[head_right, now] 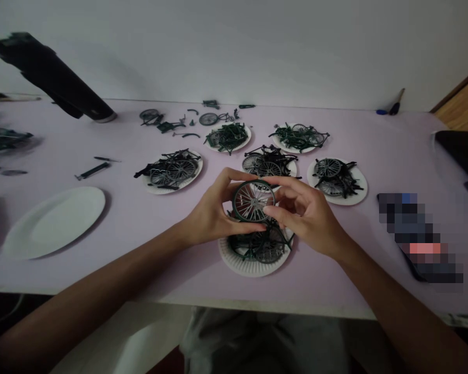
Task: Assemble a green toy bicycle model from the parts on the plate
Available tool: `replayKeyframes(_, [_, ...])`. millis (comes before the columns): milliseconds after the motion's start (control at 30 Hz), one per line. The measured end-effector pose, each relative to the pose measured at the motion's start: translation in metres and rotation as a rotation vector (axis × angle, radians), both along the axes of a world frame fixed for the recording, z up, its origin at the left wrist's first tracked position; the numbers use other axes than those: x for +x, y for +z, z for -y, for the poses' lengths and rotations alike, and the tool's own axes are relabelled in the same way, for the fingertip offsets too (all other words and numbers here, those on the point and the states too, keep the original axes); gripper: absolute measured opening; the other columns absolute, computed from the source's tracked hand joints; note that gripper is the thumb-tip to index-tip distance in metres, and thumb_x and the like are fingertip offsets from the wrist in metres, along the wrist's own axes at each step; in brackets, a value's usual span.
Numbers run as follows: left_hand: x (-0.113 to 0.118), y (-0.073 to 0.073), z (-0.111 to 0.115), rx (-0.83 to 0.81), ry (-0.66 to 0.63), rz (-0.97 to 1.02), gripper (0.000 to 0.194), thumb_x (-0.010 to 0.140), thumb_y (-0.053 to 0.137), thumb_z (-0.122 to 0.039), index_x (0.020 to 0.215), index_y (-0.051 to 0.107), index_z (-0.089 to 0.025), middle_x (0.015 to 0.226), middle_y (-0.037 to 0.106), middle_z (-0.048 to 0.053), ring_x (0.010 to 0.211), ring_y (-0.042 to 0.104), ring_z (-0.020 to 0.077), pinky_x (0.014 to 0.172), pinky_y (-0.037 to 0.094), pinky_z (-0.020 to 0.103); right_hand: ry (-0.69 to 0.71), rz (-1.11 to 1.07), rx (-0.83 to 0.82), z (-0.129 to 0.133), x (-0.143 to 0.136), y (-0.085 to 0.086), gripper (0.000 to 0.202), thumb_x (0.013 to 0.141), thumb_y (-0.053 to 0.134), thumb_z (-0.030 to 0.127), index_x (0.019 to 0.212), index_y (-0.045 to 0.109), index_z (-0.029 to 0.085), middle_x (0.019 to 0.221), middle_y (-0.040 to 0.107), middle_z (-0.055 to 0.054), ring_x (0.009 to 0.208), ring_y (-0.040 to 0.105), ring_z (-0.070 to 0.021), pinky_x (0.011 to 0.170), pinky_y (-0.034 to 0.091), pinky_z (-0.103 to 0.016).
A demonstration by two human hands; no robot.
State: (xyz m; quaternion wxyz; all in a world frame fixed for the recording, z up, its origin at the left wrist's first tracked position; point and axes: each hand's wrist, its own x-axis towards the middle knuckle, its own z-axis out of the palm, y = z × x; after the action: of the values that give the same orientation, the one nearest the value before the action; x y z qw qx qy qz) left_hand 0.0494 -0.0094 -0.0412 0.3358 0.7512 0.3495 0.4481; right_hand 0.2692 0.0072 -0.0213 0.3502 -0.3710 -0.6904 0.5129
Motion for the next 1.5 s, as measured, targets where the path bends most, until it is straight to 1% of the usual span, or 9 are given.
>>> replayKeyframes(567, [0.002, -0.004, 0.001, -0.020, -0.025, 0.007, 0.071, 0.073, 0.086, -0.041, 0.125, 0.041, -0.022, 0.116, 0.065, 0.009, 0.105, 0.070, 0.0242, 0.086, 0.063, 0.036, -0.036, 0.049, 0.024, -0.001, 0.002, -0.003, 0.043, 0.081, 0.078, 0.034, 0.123, 0.070, 0.029, 0.096, 0.072, -0.003, 0.071, 0.064, -0.0140, 0.060, 0.055, -0.025])
replayKeyframes(733, [-0.002, 0.001, 0.001, 0.141, 0.037, -0.226, 0.073, 0.076, 0.081, -0.050, 0.133, 0.042, -0.024, 0.130, 0.062, 0.011, 0.109, 0.069, 0.0254, 0.087, 0.060, 0.034, -0.065, 0.059, 0.026, 0.000, 0.001, -0.004, 0.038, 0.078, 0.080, 0.034, 0.114, 0.072, 0.024, 0.090, 0.071, -0.003, 0.068, 0.063, -0.0134, 0.059, 0.053, -0.025])
replayKeyframes(933, [-0.005, 0.008, -0.001, 0.396, 0.033, -0.492, 0.068, 0.086, 0.068, -0.060, 0.137, 0.043, -0.021, 0.114, 0.070, 0.009, 0.095, 0.072, 0.0211, 0.071, 0.054, 0.026, -0.009, 0.073, 0.016, 0.004, -0.002, 0.001, 0.043, 0.082, 0.077, 0.028, 0.123, 0.062, 0.027, 0.072, 0.064, 0.004, 0.064, 0.060, -0.0119, 0.057, 0.048, -0.022])
replayKeyframes(1067, [-0.002, 0.005, 0.000, 0.496, 0.048, -0.584, 0.058, 0.092, 0.059, -0.060, 0.129, 0.047, -0.017, 0.107, 0.069, 0.010, 0.087, 0.069, 0.0189, 0.061, 0.049, 0.025, -0.009, 0.131, 0.044, 0.006, -0.003, 0.003, 0.041, 0.082, 0.076, 0.031, 0.119, 0.060, 0.026, 0.073, 0.064, 0.003, 0.066, 0.061, -0.0137, 0.057, 0.047, -0.024])
replayKeyframes(1133, [-0.001, 0.004, 0.000, 0.522, 0.067, -0.577, 0.053, 0.093, 0.059, -0.058, 0.125, 0.047, -0.017, 0.106, 0.069, 0.009, 0.088, 0.069, 0.0185, 0.062, 0.050, 0.025, -0.016, 0.178, 0.129, 0.006, -0.001, 0.005, 0.038, 0.084, 0.074, 0.033, 0.118, 0.059, 0.027, 0.077, 0.067, 0.002, 0.070, 0.063, -0.0149, 0.061, 0.048, -0.025])
replayKeyframes(1200, [-0.001, 0.004, -0.001, 0.533, 0.099, -0.561, 0.050, 0.092, 0.061, -0.056, 0.121, 0.048, -0.017, 0.105, 0.070, 0.008, 0.090, 0.070, 0.0188, 0.064, 0.052, 0.026, -0.036, 0.278, 0.309, 0.005, 0.006, 0.008, 0.028, 0.087, 0.071, 0.033, 0.112, 0.060, 0.026, 0.081, 0.068, 0.001, 0.072, 0.063, -0.0153, 0.065, 0.048, -0.027])
replayKeyframes(1300, [-0.005, 0.004, -0.005, 0.525, 0.152, -0.540, 0.055, 0.088, 0.064, -0.057, 0.120, 0.047, -0.017, 0.105, 0.070, 0.009, 0.089, 0.071, 0.0190, 0.062, 0.052, 0.025, 0.004, 0.557, 0.595, 0.002, 0.017, 0.014, 0.009, 0.087, 0.067, 0.029, 0.087, 0.060, 0.023, 0.063, 0.057, 0.004, 0.056, 0.052, -0.0122, 0.057, 0.040, -0.027])
replayKeyframes(1400, [-0.008, 0.004, -0.007, 0.512, 0.180, -0.530, 0.058, 0.086, 0.065, -0.059, 0.119, 0.047, -0.016, 0.106, 0.070, 0.010, 0.088, 0.072, 0.0193, 0.059, 0.051, 0.025, 0.162, 0.755, 0.696, -0.002, 0.024, 0.015, 0.010, 0.086, 0.065, 0.029, 0.079, 0.065, 0.023, 0.056, 0.058, 0.005, 0.046, 0.045, -0.0102, 0.053, 0.034, -0.028])
replayKeyframes(1500, [-0.008, 0.005, -0.007, 0.526, 0.194, -0.539, 0.057, 0.086, 0.065, -0.059, 0.117, 0.047, -0.015, 0.106, 0.070, 0.010, 0.089, 0.072, 0.0200, 0.059, 0.051, 0.025, 0.220, 0.857, 0.702, -0.005, 0.023, 0.012, 0.007, 0.085, 0.064, 0.025, 0.082, 0.070, 0.024, 0.066, 0.070, 0.003, 0.050, 0.053, -0.0124, 0.054, 0.033, -0.029])
